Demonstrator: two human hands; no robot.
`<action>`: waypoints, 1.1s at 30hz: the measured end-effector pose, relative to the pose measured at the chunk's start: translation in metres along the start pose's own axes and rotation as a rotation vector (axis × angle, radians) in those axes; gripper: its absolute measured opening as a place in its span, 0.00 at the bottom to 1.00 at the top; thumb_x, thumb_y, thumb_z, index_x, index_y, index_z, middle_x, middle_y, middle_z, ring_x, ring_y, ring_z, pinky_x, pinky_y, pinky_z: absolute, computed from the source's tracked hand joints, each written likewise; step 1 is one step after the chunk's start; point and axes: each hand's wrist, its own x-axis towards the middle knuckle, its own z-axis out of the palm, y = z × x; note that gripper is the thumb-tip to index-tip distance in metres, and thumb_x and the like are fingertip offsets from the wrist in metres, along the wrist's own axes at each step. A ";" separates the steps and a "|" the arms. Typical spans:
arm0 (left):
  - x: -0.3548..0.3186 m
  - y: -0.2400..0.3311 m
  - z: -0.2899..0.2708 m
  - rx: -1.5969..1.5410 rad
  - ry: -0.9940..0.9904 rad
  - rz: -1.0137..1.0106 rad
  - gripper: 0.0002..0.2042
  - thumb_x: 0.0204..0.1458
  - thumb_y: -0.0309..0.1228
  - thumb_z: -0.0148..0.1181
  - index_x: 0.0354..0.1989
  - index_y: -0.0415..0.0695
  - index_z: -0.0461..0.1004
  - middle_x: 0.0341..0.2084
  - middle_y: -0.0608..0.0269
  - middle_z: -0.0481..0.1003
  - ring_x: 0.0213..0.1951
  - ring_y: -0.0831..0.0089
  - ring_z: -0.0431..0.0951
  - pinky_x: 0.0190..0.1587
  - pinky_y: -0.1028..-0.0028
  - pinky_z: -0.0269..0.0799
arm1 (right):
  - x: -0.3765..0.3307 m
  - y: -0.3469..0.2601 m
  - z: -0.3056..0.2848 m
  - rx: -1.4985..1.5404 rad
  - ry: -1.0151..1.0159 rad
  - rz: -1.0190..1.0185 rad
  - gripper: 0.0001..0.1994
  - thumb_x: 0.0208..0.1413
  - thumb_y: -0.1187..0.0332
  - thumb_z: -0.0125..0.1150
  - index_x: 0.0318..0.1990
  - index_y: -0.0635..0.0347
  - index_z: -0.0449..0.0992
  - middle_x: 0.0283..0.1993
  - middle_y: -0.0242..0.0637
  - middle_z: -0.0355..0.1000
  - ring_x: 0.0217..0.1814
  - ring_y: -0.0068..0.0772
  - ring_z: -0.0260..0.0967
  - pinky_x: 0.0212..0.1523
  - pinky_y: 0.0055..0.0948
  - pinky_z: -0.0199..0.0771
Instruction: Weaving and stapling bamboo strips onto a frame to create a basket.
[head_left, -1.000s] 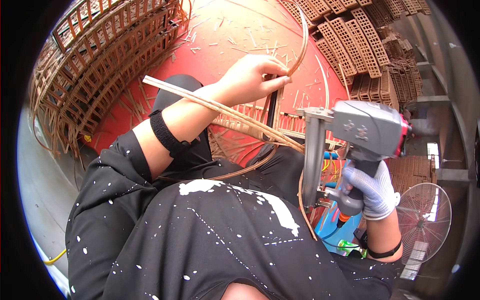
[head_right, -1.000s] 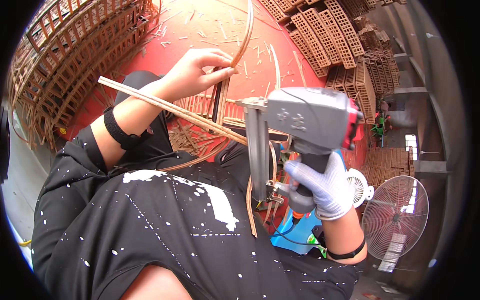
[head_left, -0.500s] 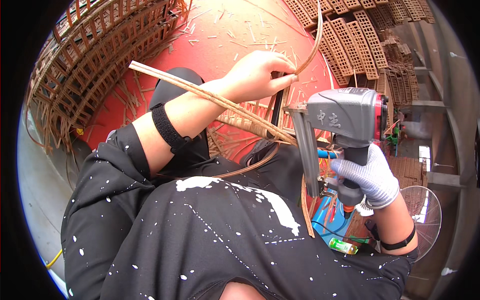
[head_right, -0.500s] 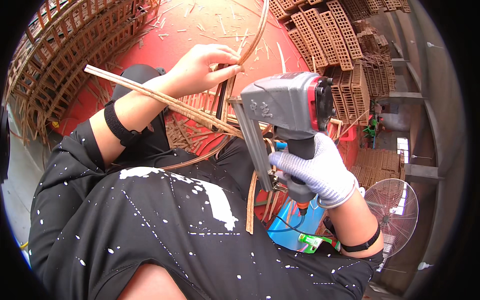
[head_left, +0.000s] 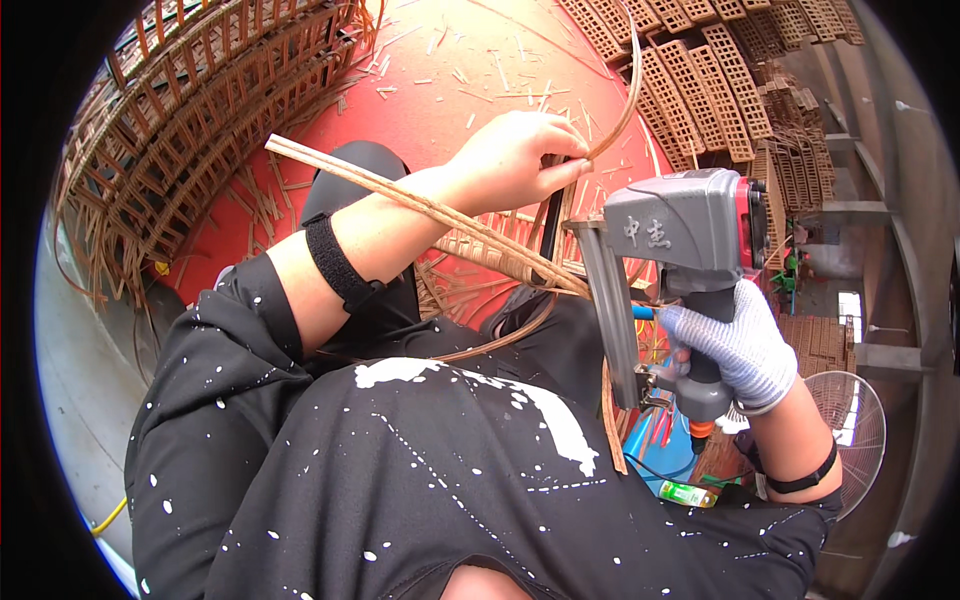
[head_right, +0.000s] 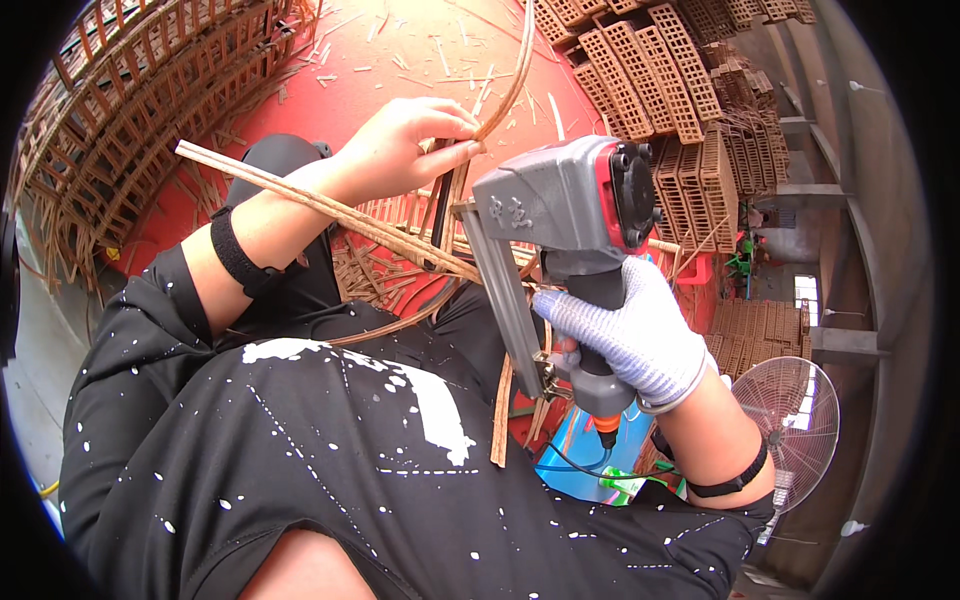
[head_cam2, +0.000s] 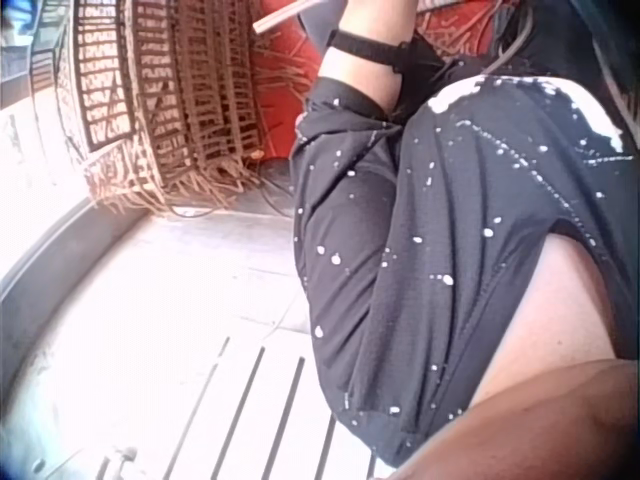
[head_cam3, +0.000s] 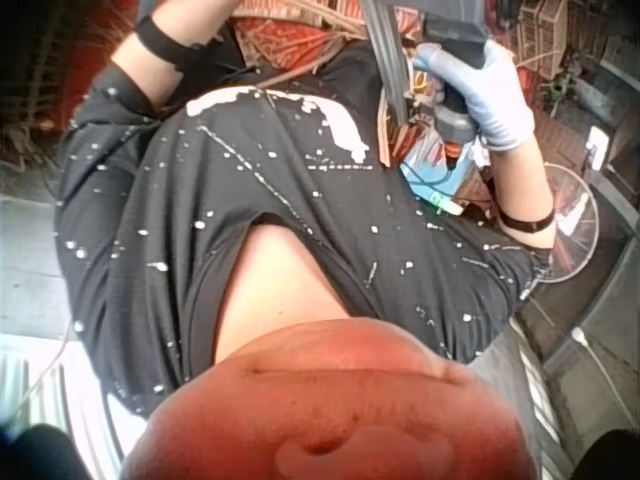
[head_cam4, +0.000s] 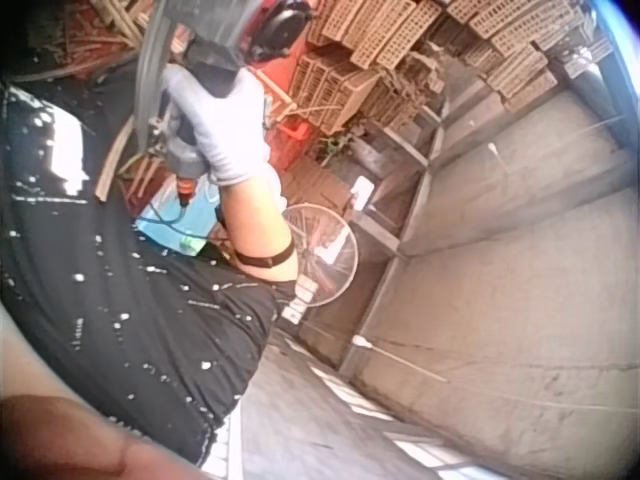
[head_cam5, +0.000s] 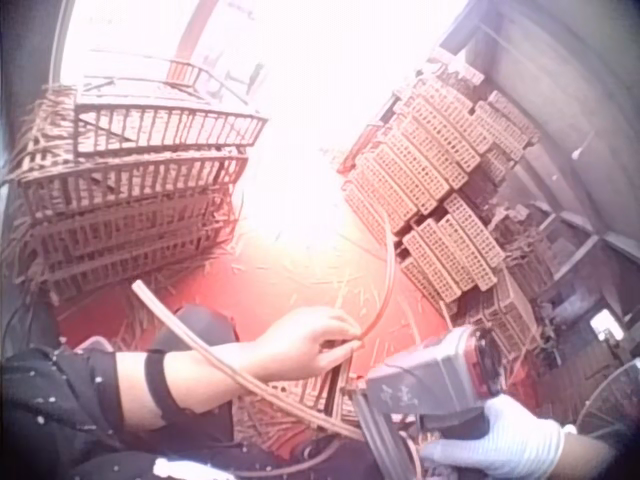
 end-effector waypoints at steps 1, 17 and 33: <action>0.000 0.000 0.001 0.000 0.001 0.003 0.10 0.55 0.32 0.64 0.35 0.36 0.80 0.33 0.55 0.79 0.33 0.60 0.80 0.36 0.68 0.75 | 0.001 0.001 -0.001 0.000 0.002 -0.002 0.11 0.53 0.69 0.69 0.41 0.64 0.76 0.22 0.29 0.72 0.21 0.20 0.70 0.25 0.23 0.73; -0.001 -0.003 0.002 -0.012 0.031 0.013 0.10 0.54 0.32 0.64 0.35 0.36 0.80 0.32 0.55 0.79 0.33 0.59 0.80 0.36 0.67 0.75 | 0.007 -0.007 -0.001 -0.044 0.015 -0.005 0.12 0.54 0.68 0.69 0.40 0.64 0.75 0.22 0.29 0.71 0.20 0.19 0.70 0.23 0.23 0.73; -0.001 -0.001 0.001 -0.038 0.026 -0.013 0.09 0.54 0.32 0.64 0.35 0.36 0.79 0.32 0.54 0.79 0.33 0.58 0.80 0.36 0.66 0.74 | 0.007 -0.006 -0.003 -0.028 0.014 -0.009 0.13 0.53 0.69 0.69 0.43 0.64 0.74 0.24 0.29 0.71 0.21 0.18 0.69 0.23 0.23 0.74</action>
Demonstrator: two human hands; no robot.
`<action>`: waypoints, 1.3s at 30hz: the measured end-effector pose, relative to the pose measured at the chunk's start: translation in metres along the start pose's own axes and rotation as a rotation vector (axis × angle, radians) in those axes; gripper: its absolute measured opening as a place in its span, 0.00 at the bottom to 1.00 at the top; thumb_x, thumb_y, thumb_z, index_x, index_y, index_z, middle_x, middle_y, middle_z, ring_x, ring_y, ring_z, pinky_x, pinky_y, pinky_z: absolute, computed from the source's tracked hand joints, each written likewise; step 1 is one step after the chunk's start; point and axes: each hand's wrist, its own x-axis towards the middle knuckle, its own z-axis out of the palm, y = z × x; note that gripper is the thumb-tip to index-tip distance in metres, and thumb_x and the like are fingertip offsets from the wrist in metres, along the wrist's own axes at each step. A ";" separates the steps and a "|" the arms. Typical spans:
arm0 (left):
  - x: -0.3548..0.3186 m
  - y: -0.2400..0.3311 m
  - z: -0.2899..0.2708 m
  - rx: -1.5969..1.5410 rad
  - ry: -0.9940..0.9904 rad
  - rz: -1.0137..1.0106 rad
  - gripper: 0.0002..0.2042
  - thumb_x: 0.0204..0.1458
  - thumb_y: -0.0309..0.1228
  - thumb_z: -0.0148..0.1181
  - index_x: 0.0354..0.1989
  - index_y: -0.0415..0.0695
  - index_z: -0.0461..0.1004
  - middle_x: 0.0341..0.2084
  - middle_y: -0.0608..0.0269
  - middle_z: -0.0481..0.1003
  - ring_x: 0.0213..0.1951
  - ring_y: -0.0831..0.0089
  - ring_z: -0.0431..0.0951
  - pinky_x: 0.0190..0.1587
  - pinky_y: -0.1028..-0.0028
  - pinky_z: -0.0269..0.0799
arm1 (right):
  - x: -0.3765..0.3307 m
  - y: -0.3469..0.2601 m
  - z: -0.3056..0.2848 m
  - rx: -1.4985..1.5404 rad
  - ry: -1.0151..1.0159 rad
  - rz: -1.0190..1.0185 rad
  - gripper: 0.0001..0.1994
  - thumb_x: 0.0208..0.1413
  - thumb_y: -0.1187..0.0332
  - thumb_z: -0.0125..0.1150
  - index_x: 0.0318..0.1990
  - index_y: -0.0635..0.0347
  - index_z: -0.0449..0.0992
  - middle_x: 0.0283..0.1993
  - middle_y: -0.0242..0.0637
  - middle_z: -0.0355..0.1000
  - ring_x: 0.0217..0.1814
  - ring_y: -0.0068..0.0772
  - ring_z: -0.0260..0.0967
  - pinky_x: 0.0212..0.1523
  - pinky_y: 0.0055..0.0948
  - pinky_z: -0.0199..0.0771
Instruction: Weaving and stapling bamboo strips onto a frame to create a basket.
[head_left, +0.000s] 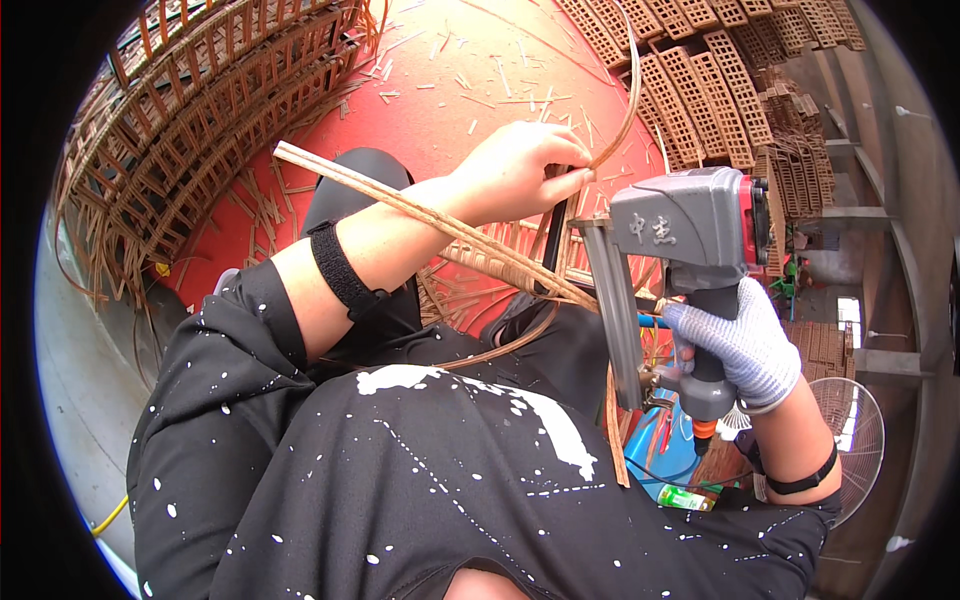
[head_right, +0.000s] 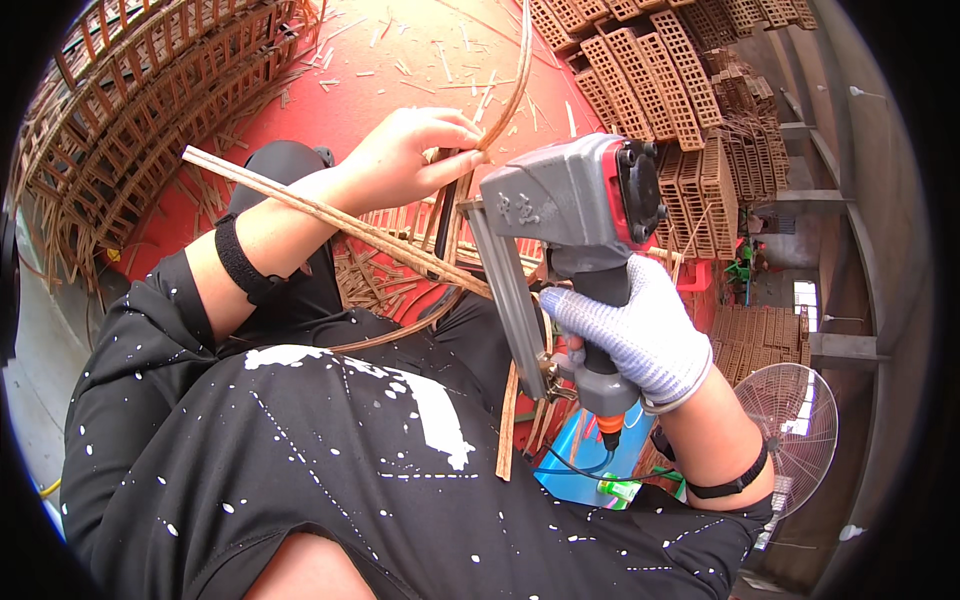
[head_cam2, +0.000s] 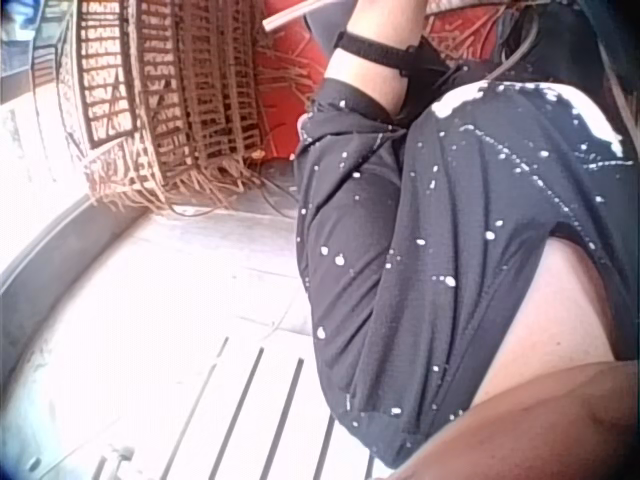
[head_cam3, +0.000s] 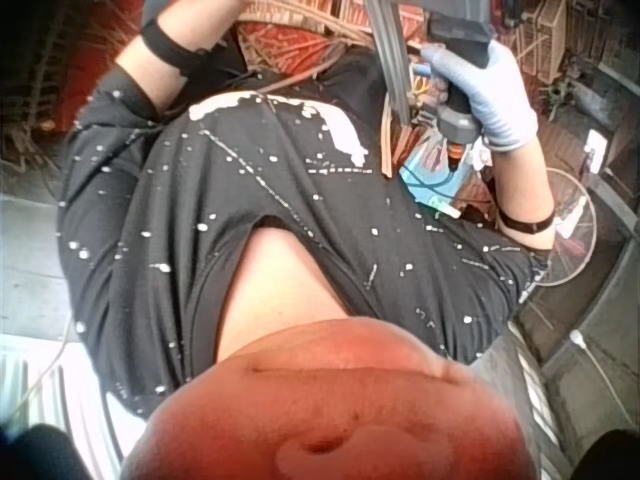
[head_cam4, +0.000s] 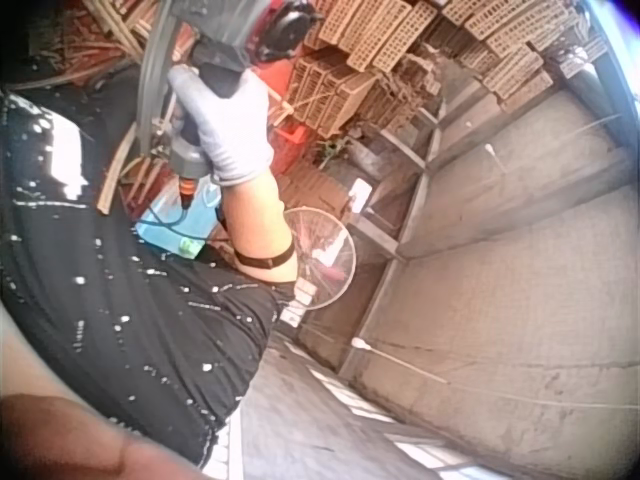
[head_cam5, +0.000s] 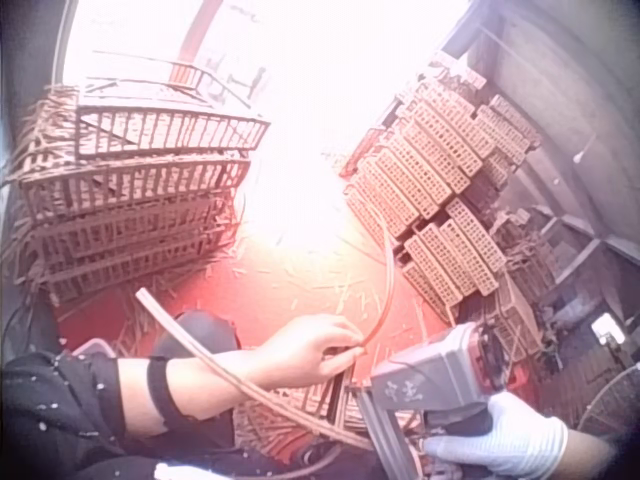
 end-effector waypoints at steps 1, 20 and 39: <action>0.001 0.001 0.000 0.002 -0.003 0.002 0.09 0.54 0.32 0.64 0.35 0.36 0.79 0.32 0.54 0.79 0.33 0.58 0.80 0.36 0.66 0.74 | -0.001 0.000 -0.001 0.004 0.000 -0.002 0.13 0.53 0.69 0.69 0.43 0.64 0.74 0.24 0.29 0.71 0.21 0.18 0.69 0.23 0.23 0.74; -0.001 0.003 0.001 -0.022 -0.020 -0.082 0.08 0.55 0.28 0.65 0.40 0.37 0.81 0.35 0.56 0.80 0.38 0.65 0.81 0.43 0.70 0.75 | -0.026 0.095 -0.025 0.379 0.273 -0.190 0.12 0.53 0.71 0.64 0.42 0.66 0.72 0.22 0.33 0.68 0.18 0.23 0.65 0.22 0.25 0.68; -0.002 -0.018 -0.004 -0.074 -0.140 -0.267 0.11 0.63 0.21 0.52 0.50 0.31 0.76 0.49 0.55 0.77 0.52 0.72 0.75 0.56 0.73 0.70 | -0.149 0.598 -0.049 1.598 0.846 0.137 0.19 0.64 0.57 0.57 0.53 0.62 0.72 0.21 0.24 0.63 0.20 0.20 0.59 0.27 0.26 0.63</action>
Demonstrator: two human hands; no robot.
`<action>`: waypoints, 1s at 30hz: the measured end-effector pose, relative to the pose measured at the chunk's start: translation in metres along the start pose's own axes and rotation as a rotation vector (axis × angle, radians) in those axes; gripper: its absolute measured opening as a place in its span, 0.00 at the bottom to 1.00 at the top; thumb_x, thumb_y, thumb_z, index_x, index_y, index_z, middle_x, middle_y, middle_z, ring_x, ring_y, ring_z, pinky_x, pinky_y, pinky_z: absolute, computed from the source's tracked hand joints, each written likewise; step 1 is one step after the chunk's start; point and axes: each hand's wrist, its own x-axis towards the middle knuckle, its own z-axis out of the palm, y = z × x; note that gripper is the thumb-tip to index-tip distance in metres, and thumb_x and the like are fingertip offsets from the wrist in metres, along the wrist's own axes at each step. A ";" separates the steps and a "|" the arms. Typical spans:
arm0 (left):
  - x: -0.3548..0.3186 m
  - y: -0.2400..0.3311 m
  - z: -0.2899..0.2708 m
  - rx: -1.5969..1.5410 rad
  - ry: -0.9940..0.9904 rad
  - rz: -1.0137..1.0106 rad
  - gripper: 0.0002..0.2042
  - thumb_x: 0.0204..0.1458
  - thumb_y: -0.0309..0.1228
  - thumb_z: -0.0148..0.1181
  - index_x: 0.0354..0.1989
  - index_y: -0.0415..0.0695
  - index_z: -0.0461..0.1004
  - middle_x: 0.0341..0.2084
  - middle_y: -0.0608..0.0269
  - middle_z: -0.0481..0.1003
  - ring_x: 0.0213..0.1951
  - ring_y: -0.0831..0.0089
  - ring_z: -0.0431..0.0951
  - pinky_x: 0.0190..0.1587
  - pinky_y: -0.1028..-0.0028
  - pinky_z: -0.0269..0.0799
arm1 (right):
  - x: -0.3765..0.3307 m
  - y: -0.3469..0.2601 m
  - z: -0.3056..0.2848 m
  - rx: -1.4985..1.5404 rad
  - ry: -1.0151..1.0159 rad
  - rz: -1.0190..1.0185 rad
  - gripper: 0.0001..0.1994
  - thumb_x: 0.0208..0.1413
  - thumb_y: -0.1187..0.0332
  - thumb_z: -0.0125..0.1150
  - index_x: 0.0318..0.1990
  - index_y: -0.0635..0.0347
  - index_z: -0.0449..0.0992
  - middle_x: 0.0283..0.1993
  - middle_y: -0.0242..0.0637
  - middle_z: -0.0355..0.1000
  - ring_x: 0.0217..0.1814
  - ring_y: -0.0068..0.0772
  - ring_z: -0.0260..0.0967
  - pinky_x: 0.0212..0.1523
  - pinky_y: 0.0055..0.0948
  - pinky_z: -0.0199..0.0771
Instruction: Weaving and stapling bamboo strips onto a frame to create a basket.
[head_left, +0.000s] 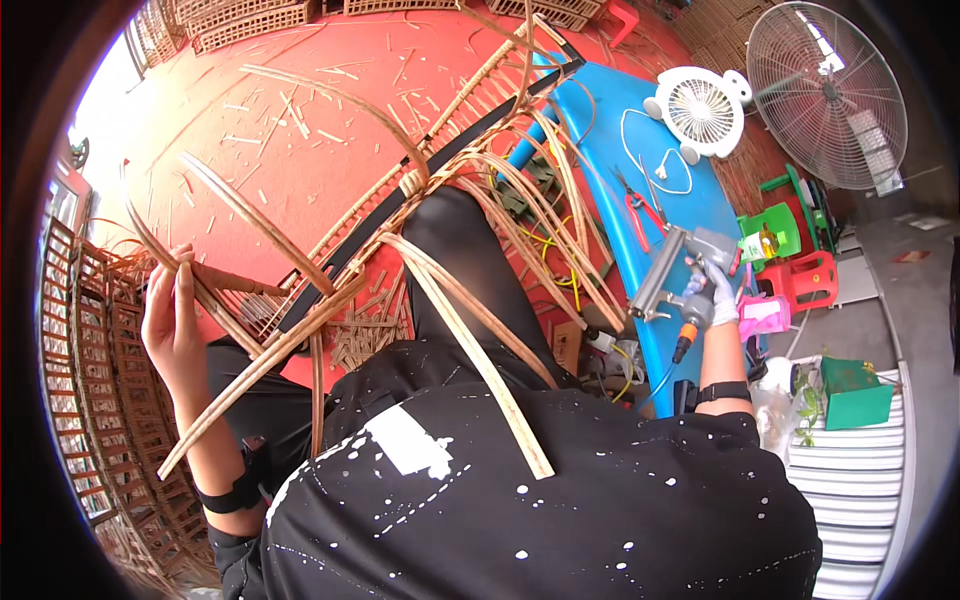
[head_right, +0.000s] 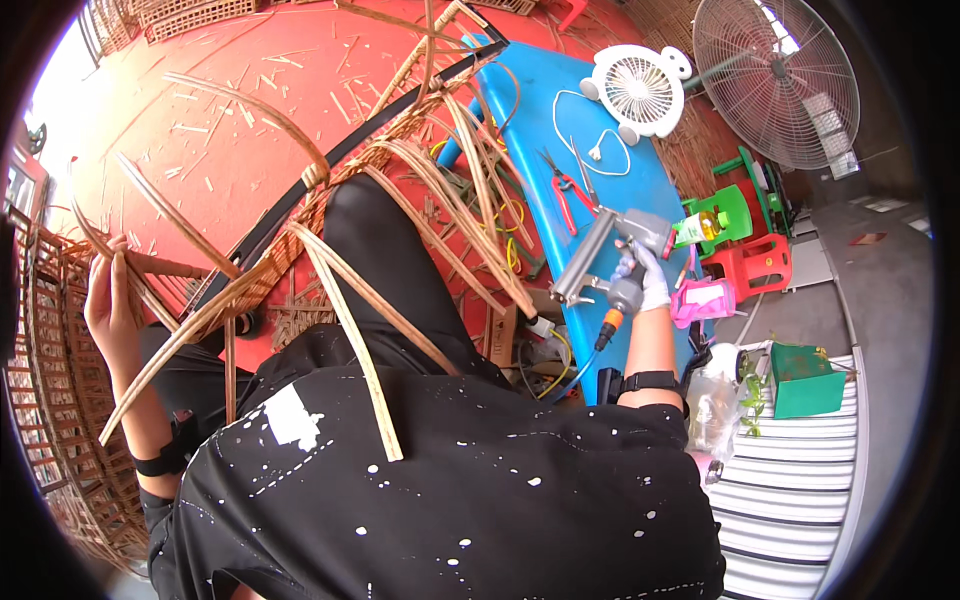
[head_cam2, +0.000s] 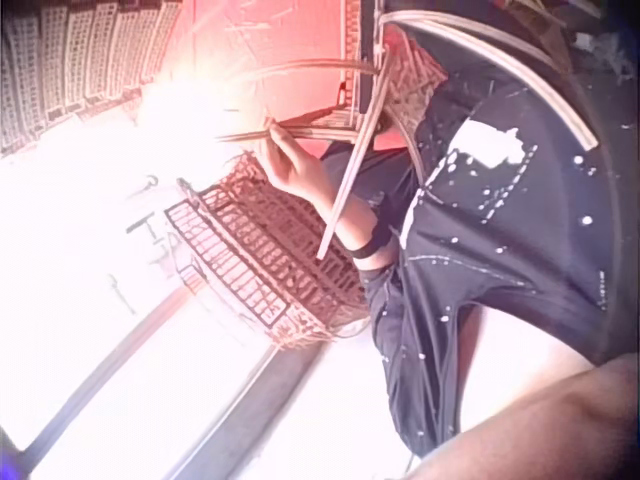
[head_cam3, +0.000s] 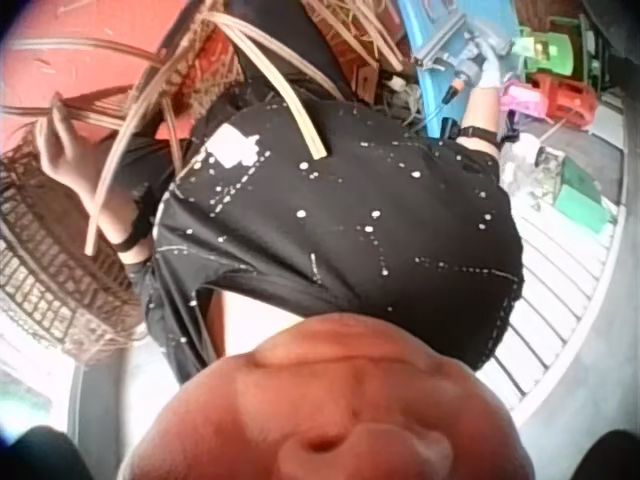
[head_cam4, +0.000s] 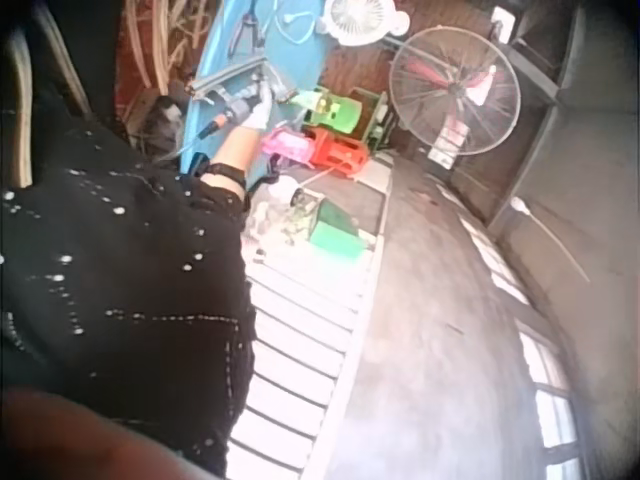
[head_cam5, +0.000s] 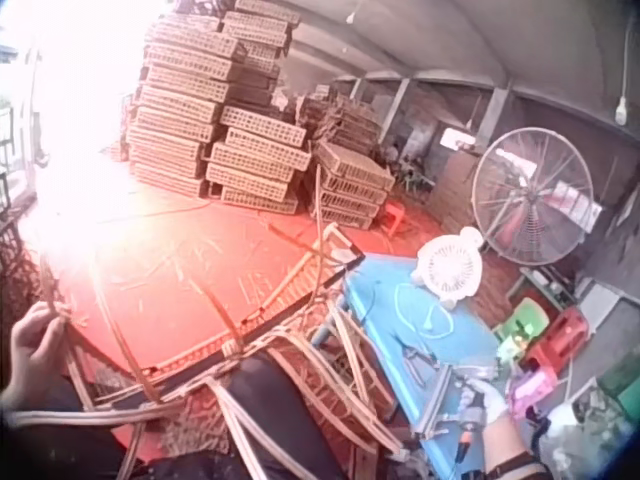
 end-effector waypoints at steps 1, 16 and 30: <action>0.000 0.003 -0.002 0.041 -0.001 0.057 0.11 0.64 0.21 0.52 0.50 0.31 0.76 0.49 0.56 0.77 0.51 0.73 0.75 0.55 0.74 0.70 | -0.001 0.001 -0.017 0.004 0.002 0.000 0.19 0.64 0.57 0.57 0.53 0.62 0.72 0.21 0.24 0.63 0.20 0.20 0.59 0.27 0.26 0.63; -0.012 0.028 -0.003 0.041 0.076 -0.003 0.15 0.68 0.30 0.47 0.52 0.31 0.75 0.55 0.54 0.74 0.57 0.69 0.72 0.61 0.70 0.66 | -0.013 -0.038 0.083 -1.821 0.940 -0.576 0.39 0.47 0.39 0.64 0.59 0.61 0.71 0.62 0.49 0.68 0.64 0.50 0.66 0.64 0.42 0.66; -0.034 0.071 0.001 -0.079 0.145 -0.022 0.08 0.56 0.23 0.62 0.42 0.35 0.80 0.36 0.61 0.81 0.38 0.79 0.79 0.44 0.78 0.73 | 0.107 -0.039 0.113 -2.366 0.109 -0.303 0.23 0.39 0.52 0.64 0.35 0.64 0.79 0.36 0.59 0.76 0.43 0.55 0.77 0.45 0.48 0.75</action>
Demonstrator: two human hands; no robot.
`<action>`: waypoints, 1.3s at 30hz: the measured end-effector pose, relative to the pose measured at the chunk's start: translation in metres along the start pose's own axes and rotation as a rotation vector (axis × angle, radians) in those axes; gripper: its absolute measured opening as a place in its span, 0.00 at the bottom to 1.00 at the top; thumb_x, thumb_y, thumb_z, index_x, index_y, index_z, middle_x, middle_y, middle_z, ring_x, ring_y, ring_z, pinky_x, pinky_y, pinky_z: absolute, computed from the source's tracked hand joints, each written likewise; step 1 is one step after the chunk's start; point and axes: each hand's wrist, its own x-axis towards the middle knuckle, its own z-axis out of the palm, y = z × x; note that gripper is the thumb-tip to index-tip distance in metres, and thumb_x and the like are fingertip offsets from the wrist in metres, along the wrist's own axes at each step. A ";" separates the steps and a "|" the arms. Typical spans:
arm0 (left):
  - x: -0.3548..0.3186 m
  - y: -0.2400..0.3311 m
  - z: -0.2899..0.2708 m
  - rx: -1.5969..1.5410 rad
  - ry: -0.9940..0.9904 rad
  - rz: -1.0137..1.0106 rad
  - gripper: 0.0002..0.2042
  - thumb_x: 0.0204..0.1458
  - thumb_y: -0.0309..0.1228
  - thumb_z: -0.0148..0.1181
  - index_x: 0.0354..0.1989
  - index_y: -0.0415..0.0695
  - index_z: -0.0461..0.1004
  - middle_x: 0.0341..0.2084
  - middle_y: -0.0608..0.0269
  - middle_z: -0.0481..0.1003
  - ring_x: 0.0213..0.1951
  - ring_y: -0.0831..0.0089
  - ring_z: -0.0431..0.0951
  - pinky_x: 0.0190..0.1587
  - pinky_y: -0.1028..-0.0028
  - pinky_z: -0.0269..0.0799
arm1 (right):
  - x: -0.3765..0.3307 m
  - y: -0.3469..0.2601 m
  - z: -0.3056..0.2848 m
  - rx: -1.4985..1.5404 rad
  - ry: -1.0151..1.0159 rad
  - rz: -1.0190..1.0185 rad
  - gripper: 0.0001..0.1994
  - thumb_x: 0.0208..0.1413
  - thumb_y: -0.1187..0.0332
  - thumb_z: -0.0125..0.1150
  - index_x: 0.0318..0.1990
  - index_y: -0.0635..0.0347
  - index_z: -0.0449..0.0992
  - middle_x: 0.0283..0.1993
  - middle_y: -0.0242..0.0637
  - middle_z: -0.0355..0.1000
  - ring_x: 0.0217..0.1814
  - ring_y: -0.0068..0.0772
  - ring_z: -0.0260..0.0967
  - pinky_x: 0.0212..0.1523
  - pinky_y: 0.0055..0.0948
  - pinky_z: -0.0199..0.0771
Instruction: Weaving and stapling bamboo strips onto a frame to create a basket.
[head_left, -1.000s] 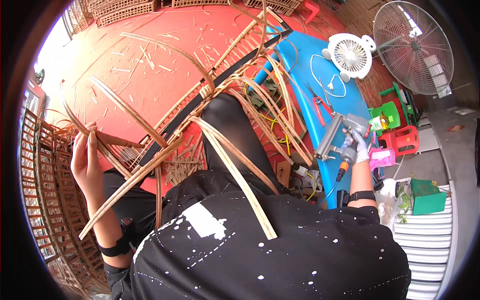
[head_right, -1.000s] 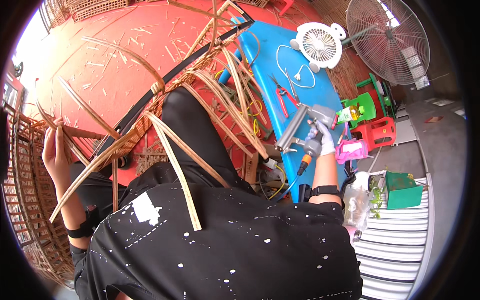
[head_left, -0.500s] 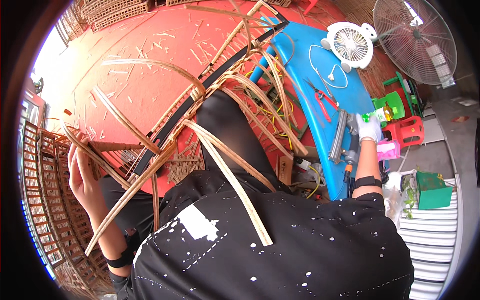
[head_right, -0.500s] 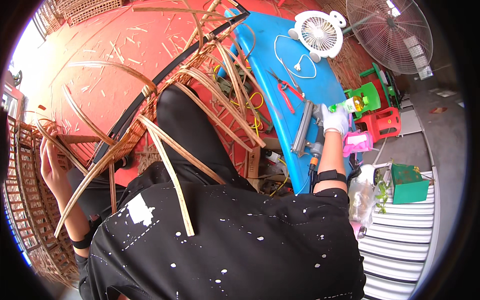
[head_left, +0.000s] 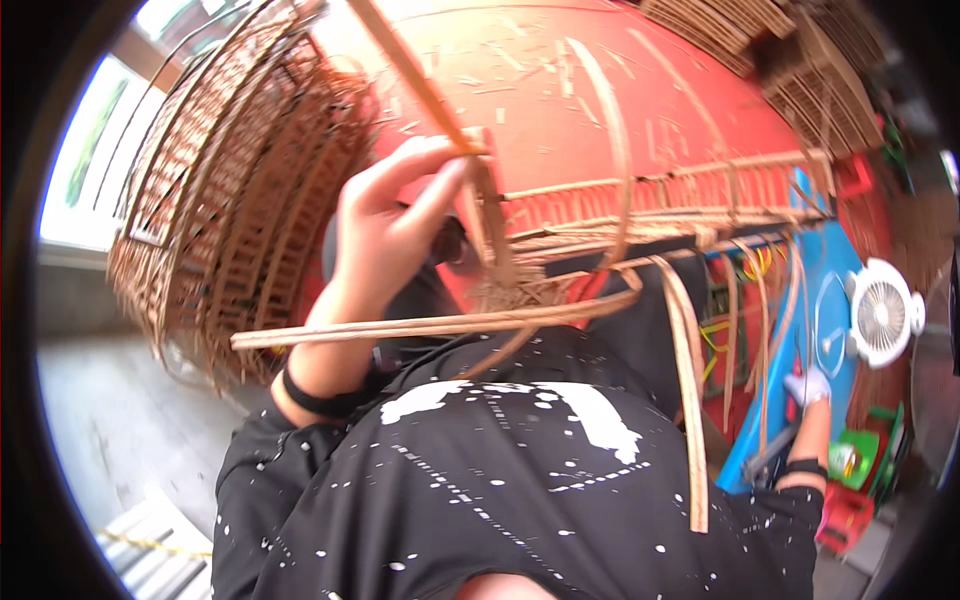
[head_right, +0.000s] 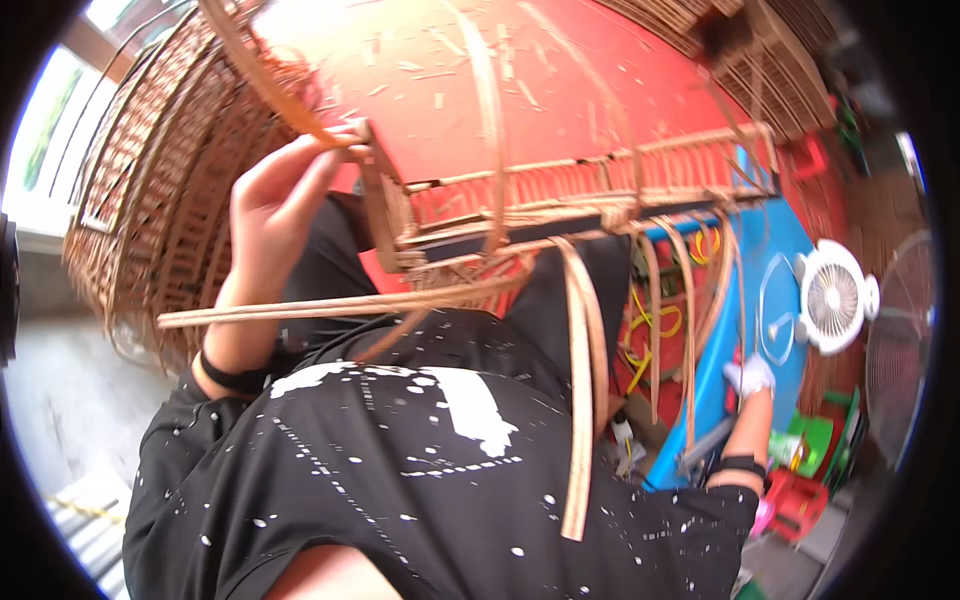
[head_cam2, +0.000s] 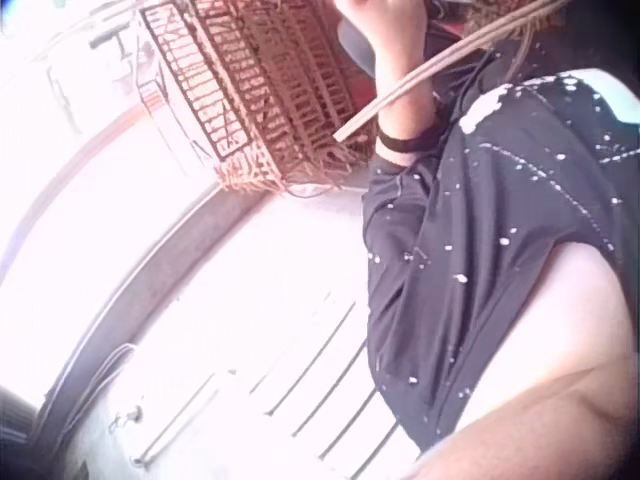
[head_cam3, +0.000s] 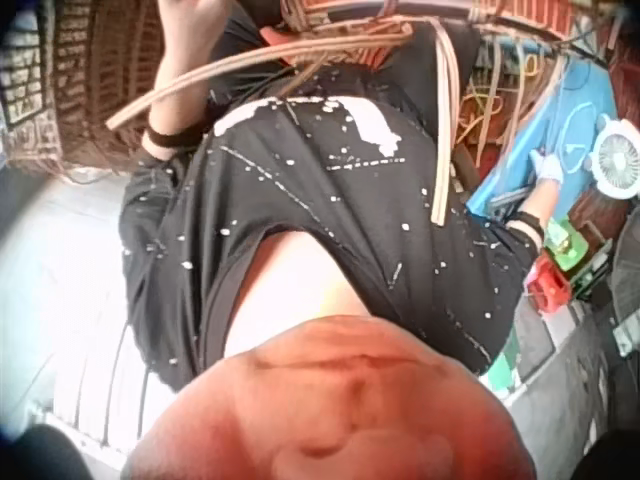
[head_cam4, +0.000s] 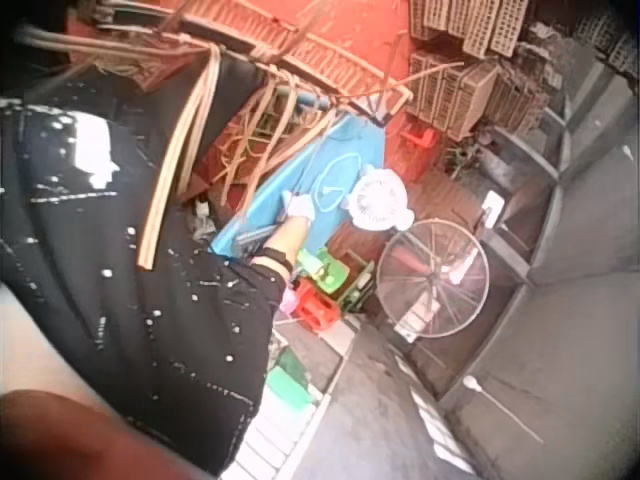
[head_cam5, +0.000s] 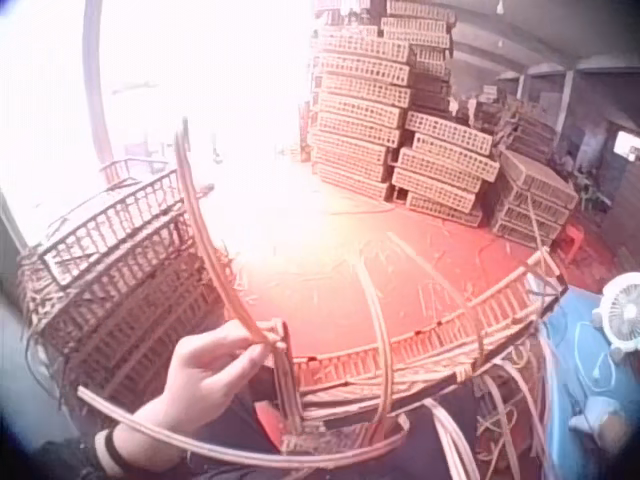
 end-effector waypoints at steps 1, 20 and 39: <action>-0.003 -0.001 0.000 -0.014 0.010 -0.038 0.08 0.56 0.24 0.63 0.42 0.35 0.80 0.36 0.62 0.82 0.38 0.79 0.79 0.43 0.78 0.73 | -0.001 -0.016 0.001 -0.001 0.099 0.064 0.22 0.41 0.54 0.63 0.38 0.63 0.78 0.37 0.60 0.76 0.44 0.58 0.76 0.46 0.48 0.74; -0.008 0.004 0.004 -0.082 -0.001 0.039 0.05 0.54 0.24 0.67 0.37 0.37 0.82 0.30 0.66 0.78 0.28 0.85 0.72 0.26 0.83 0.64 | -0.089 -0.195 -0.187 1.130 0.808 -0.725 0.05 0.60 0.73 0.57 0.42 0.62 0.71 0.34 0.31 0.63 0.35 0.21 0.62 0.42 0.22 0.64; -0.013 0.011 -0.007 -0.075 -0.051 0.002 0.05 0.56 0.20 0.63 0.40 0.34 0.81 0.30 0.62 0.77 0.30 0.81 0.73 0.32 0.81 0.66 | -0.189 -0.415 -0.248 0.037 0.782 -1.273 0.15 0.46 0.54 0.68 0.31 0.54 0.74 0.29 0.40 0.71 0.29 0.43 0.74 0.30 0.41 0.74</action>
